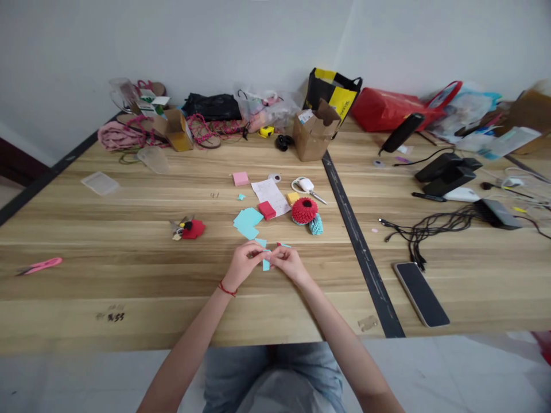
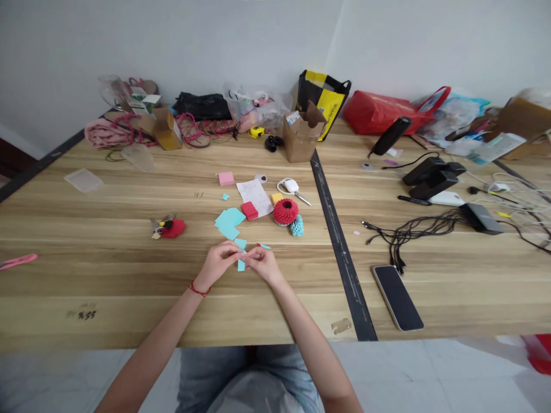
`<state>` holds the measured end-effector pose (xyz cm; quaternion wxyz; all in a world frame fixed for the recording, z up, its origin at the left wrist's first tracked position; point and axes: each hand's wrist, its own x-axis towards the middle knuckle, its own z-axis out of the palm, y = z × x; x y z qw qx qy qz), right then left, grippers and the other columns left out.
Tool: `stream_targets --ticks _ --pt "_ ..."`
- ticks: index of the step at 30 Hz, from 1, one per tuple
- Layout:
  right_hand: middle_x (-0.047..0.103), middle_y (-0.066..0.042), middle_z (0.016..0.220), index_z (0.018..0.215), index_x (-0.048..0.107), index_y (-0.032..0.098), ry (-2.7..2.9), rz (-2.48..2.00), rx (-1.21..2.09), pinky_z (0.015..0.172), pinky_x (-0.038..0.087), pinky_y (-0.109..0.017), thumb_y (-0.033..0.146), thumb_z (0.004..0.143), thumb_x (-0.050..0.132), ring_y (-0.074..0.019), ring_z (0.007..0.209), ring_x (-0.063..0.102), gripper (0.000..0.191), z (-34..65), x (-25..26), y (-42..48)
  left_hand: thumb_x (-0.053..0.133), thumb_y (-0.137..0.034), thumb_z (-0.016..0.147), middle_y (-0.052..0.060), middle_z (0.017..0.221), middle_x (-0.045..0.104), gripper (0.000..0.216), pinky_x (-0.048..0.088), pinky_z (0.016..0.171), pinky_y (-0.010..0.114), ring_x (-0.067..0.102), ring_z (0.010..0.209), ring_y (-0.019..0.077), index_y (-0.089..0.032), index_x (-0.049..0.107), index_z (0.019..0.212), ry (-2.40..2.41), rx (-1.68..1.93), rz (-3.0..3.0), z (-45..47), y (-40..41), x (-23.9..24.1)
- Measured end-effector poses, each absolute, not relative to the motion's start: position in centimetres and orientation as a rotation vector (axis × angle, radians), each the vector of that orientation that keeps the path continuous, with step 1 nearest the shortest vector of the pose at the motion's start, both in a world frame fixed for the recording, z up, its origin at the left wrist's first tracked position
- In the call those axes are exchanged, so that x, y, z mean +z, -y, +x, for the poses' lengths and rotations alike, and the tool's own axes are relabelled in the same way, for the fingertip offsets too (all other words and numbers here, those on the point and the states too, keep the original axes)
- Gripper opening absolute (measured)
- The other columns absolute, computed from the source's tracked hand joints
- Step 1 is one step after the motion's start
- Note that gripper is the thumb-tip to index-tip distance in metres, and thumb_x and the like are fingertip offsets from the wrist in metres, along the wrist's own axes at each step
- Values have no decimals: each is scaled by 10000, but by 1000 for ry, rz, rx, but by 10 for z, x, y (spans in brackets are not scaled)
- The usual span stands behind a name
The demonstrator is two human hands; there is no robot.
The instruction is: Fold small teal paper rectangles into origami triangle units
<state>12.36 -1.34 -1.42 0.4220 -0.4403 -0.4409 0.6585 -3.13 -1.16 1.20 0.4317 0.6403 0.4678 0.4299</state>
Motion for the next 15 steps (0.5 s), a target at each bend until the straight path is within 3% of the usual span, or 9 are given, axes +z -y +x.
stream_targets --ticks 15 --pt "672 10 628 665 623 185 1064 -1019 1655 559 496 -244 369 563 785 -124 550 611 266 121 -13 15 667 -349 726 27 656 595 228 423 580 236 534 630 127 -153 671 610 -1185 1044 1523 -32 11 14"
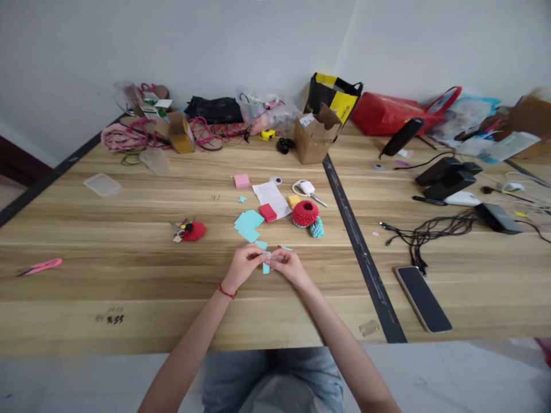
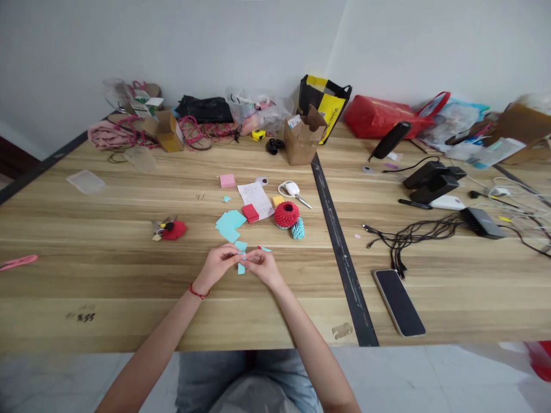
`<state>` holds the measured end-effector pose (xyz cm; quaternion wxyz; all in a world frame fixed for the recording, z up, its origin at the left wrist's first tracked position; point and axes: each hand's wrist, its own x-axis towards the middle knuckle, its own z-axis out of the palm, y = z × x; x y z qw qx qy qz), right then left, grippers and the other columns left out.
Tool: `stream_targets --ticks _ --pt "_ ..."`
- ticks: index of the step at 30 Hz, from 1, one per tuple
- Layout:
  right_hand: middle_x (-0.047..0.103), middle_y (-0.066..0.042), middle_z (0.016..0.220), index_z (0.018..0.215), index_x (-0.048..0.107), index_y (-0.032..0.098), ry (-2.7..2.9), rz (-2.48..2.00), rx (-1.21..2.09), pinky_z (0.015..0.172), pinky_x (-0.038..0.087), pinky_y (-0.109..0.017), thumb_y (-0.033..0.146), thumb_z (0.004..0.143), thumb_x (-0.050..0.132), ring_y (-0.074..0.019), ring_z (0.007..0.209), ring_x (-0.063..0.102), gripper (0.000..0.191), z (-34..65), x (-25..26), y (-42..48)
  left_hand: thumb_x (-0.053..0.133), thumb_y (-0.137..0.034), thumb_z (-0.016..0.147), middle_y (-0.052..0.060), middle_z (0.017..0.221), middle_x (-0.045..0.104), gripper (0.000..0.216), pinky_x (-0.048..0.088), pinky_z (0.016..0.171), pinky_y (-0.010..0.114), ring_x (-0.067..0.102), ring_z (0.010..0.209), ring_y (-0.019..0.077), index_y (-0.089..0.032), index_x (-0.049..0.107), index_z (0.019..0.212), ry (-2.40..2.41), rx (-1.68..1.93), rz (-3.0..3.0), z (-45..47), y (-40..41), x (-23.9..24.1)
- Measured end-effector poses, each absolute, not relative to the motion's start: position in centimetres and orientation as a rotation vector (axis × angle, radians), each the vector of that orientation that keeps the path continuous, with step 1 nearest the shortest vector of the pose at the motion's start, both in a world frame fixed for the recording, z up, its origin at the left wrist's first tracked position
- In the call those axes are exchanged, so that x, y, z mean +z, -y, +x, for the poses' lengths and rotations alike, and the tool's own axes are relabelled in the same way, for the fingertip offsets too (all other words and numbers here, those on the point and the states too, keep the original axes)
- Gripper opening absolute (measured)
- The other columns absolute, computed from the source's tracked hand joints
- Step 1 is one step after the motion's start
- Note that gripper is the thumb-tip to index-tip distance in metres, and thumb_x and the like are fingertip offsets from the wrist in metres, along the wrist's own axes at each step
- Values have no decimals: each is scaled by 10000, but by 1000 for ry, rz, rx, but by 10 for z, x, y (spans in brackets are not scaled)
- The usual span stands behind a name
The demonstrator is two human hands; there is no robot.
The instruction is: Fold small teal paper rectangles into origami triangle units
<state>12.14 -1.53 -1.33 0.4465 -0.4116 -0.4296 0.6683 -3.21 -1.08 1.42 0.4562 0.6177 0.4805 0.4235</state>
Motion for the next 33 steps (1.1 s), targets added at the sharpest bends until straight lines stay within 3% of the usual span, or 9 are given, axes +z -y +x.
stream_targets --ticks 15,22,25,33 --pt "646 5 585 625 600 189 1131 -1090 1589 536 483 -253 472 568 760 -129 522 586 330 121 -18 15 634 -337 762 32 686 591 229 431 607 239 543 663 135 -154 651 626 -1174 1028 1555 -33 11 14" --pt "602 5 542 606 618 168 1273 -1171 1523 505 436 -244 510 598 730 -111 478 528 360 124 -22 14 469 -210 855 21 786 531 111 413 708 250 497 742 137 -166 551 795 -1086 890 1811 -33 14 19" --pt "600 8 545 611 619 163 1300 -1187 1491 486 409 -235 500 610 725 -102 466 512 353 123 -20 14 441 -185 857 9 761 519 106 397 706 244 483 729 135 -174 514 781 -1110 867 1837 -32 15 19" --pt "659 -19 591 627 605 174 1263 -1129 1603 542 470 -259 499 611 730 -138 524 601 348 121 -10 16 474 -285 856 2 747 537 147 399 665 228 498 697 127 -173 504 764 -1262 1023 1616 -36 11 15"
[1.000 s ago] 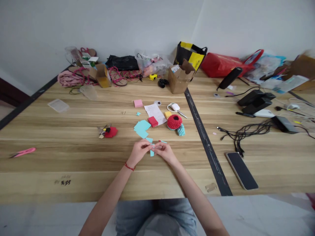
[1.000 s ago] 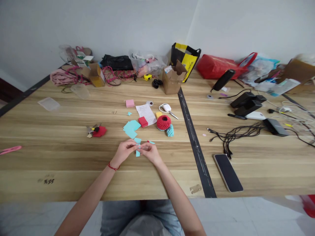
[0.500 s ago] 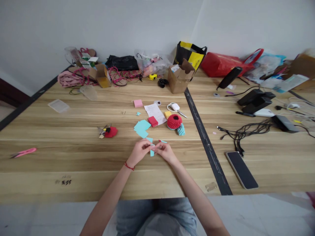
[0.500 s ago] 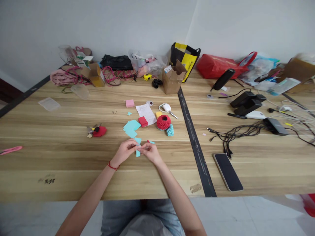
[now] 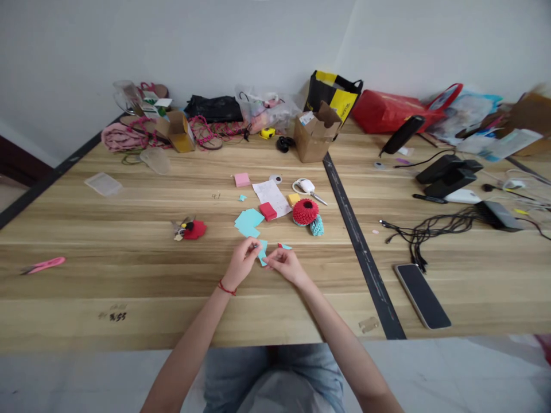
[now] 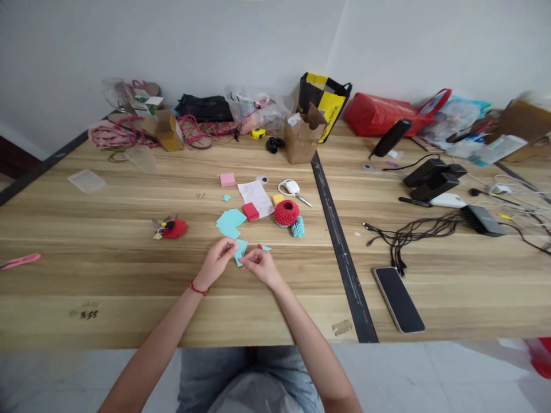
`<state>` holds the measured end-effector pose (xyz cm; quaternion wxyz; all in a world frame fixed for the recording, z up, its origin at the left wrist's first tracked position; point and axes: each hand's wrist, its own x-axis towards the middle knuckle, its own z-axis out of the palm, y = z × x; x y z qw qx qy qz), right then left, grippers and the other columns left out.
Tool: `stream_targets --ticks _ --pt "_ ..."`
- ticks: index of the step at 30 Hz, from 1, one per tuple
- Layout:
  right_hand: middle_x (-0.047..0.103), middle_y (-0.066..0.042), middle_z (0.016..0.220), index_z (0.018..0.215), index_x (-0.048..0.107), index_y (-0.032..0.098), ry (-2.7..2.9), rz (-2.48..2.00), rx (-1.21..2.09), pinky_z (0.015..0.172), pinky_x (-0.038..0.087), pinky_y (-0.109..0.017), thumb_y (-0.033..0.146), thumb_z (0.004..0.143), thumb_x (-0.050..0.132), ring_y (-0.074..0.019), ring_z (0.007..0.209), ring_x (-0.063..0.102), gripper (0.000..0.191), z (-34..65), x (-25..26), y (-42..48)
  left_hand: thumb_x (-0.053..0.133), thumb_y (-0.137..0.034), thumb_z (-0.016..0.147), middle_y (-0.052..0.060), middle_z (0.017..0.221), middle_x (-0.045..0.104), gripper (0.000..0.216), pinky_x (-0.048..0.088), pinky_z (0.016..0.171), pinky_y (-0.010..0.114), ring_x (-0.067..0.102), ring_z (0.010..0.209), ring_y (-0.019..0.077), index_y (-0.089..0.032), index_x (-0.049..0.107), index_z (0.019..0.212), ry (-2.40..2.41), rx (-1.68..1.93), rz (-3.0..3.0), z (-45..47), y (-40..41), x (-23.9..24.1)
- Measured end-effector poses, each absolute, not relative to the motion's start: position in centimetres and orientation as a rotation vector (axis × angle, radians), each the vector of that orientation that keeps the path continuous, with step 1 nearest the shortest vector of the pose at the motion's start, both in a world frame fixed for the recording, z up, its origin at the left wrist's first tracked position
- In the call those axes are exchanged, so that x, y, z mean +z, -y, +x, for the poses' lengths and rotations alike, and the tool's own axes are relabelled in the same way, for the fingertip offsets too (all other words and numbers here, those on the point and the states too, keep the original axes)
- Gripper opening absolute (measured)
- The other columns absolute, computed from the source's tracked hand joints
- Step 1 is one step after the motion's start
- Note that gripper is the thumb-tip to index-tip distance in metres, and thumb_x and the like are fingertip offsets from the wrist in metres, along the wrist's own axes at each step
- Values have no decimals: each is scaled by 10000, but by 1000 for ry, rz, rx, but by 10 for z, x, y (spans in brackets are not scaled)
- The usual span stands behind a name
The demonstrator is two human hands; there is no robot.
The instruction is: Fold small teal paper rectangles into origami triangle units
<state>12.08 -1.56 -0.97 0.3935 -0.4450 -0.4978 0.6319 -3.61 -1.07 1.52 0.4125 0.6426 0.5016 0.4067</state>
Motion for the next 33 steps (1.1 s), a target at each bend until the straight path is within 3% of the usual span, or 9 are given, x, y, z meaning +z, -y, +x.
stream_targets --ticks 8,16,23,28,33 --pt "674 -23 608 688 635 181 1281 -1107 1600 583 508 -282 514 633 714 -155 555 630 346 123 -8 16 499 -325 848 -3 720 527 163 415 612 221 489 642 112 -170 526 807 -1233 1047 1517 -38 7 5" --pt "670 -18 614 688 624 183 1231 -1099 1613 582 534 -290 496 609 732 -155 544 637 340 124 -11 15 671 -311 712 28 747 623 187 464 690 252 586 725 145 -151 576 734 -1229 1035 1442 -41 4 4" --pt "644 13 624 826 587 193 1260 -1049 1571 573 522 -265 424 643 726 -137 541 630 326 124 -6 16 597 -355 781 15 675 615 215 442 606 222 557 635 126 -151 602 715 -1287 1081 1485 -41 4 5" --pt "687 -43 793 889 636 197 1405 -935 1515 700 520 -299 384 753 626 -159 708 660 231 126 3 20 636 -370 744 30 692 640 230 457 614 229 579 653 136 -144 618 707 -1244 1060 1425 -43 2 6" --pt "713 -67 904 934 684 210 1569 -968 1373 778 509 -342 341 771 617 -193 804 661 220 128 4 21 629 -369 756 43 728 666 229 470 638 243 597 685 148 -142 644 730 -1189 1003 1461 -44 3 8"
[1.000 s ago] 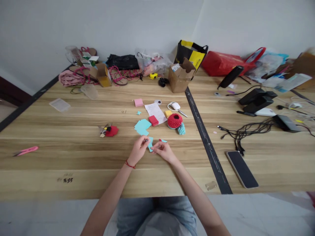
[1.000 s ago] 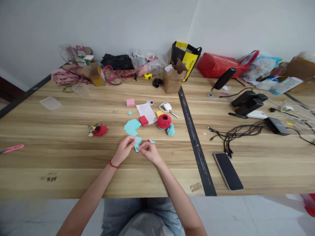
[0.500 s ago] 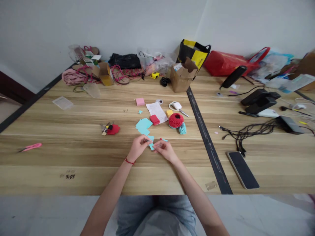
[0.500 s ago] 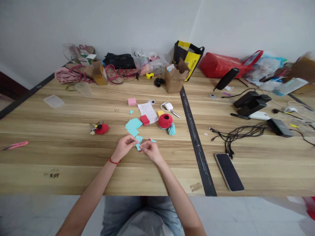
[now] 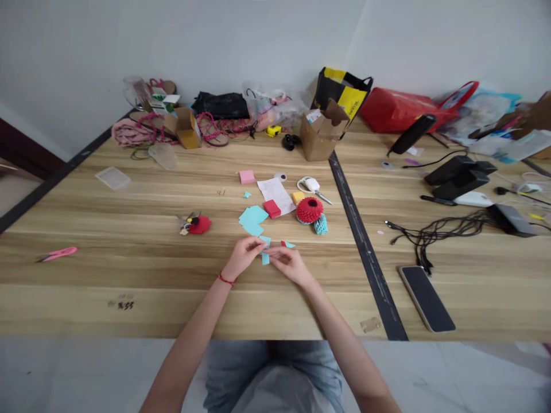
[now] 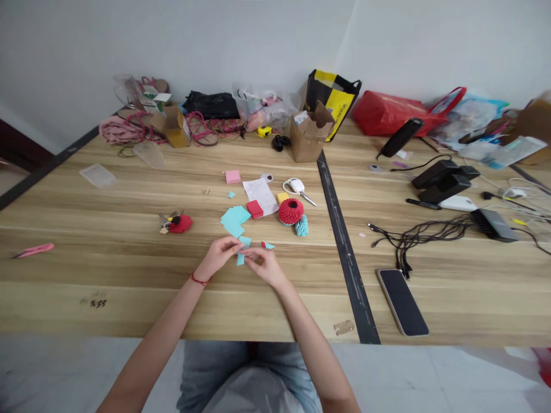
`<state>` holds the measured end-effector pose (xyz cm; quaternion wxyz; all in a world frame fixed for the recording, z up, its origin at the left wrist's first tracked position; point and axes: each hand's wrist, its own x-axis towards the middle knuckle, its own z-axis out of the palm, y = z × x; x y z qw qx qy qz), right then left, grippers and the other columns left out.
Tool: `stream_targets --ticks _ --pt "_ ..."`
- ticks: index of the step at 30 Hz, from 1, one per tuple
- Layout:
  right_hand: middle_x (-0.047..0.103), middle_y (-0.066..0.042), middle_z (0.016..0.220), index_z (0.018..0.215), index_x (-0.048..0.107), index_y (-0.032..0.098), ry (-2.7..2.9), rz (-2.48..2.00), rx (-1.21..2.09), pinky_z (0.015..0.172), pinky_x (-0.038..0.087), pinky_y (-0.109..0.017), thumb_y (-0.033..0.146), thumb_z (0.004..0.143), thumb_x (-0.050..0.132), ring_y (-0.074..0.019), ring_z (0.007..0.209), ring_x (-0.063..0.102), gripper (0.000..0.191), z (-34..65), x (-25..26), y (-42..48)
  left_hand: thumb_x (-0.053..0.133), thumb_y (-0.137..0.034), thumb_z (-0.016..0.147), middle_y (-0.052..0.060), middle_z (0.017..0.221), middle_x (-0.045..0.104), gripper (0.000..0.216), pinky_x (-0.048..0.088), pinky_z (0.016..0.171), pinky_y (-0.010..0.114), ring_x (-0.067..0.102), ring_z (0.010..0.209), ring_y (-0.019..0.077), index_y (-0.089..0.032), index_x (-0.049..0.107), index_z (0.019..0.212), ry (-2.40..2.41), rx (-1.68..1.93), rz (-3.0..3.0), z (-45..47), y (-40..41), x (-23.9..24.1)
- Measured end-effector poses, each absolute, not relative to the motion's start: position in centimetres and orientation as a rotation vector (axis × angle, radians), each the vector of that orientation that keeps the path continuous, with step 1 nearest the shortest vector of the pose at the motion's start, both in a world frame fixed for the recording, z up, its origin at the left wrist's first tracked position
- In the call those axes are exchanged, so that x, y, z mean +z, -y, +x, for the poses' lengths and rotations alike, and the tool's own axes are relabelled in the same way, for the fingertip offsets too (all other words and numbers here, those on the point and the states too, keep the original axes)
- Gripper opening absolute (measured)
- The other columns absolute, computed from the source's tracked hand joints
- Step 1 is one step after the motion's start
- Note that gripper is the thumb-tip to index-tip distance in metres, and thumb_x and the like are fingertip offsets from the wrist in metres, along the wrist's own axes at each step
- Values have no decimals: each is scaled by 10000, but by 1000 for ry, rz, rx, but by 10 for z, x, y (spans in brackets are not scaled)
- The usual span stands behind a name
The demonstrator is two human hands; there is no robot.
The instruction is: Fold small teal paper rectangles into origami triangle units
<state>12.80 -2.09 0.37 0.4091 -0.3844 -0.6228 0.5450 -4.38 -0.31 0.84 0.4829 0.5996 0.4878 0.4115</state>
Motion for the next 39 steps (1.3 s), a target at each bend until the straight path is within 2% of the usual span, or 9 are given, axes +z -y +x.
stream_targets --ticks 7,10,16,19,22,27,35,39 --pt "708 -63 869 823 698 227 1757 -1054 1021 831 479 -362 302 842 556 -211 829 643 161 133 1 17 526 -336 855 79 872 672 243 474 761 279 610 841 173 -157 687 824 -1131 985 1688 -40 7 15" --pt "696 -77 910 841 692 222 1830 -1064 941 841 476 -359 277 859 531 -211 864 634 171 134 0 15 619 -324 797 83 935 670 183 470 814 300 606 900 187 -176 698 873 -1138 975 1791 -39 8 15" --pt "706 -68 860 847 674 208 1790 -1075 874 808 500 -345 261 837 564 -197 810 650 122 132 -3 16 619 -269 803 74 887 679 131 488 766 286 624 839 172 -177 705 841 -1182 1038 1870 -39 7 10" --pt "708 -62 851 864 657 197 1639 -1103 952 742 532 -322 295 795 613 -187 751 664 128 129 -3 18 615 -272 807 63 842 679 130 490 712 265 624 786 161 -178 704 810 -1193 1113 1865 -39 8 10" --pt "714 -64 848 877 647 189 1435 -1104 1145 724 550 -319 342 728 677 -194 740 680 216 126 -3 19 602 -271 817 53 800 680 138 487 697 262 623 754 154 -181 702 784 -1190 1178 1860 -40 10 12" --pt "728 -55 751 767 647 192 1192 -1061 1457 729 556 -344 388 644 734 -226 731 700 247 123 -5 18 602 -265 815 51 772 675 135 484 679 259 618 745 151 -180 692 761 -1156 1251 1839 -39 12 14" --pt "727 -45 680 765 673 188 1134 -1104 1403 674 557 -331 398 623 747 -221 661 697 264 124 -3 16 653 -290 762 60 860 702 154 488 684 256 629 755 159 -175 702 851 -1231 1155 1657 -38 10 12" --pt "730 -45 691 770 685 184 1112 -1094 1396 678 560 -336 402 611 755 -221 660 696 279 124 -1 16 663 -322 735 59 778 692 172 494 667 255 629 719 160 -151 679 747 -1221 1137 1516 -38 8 11"
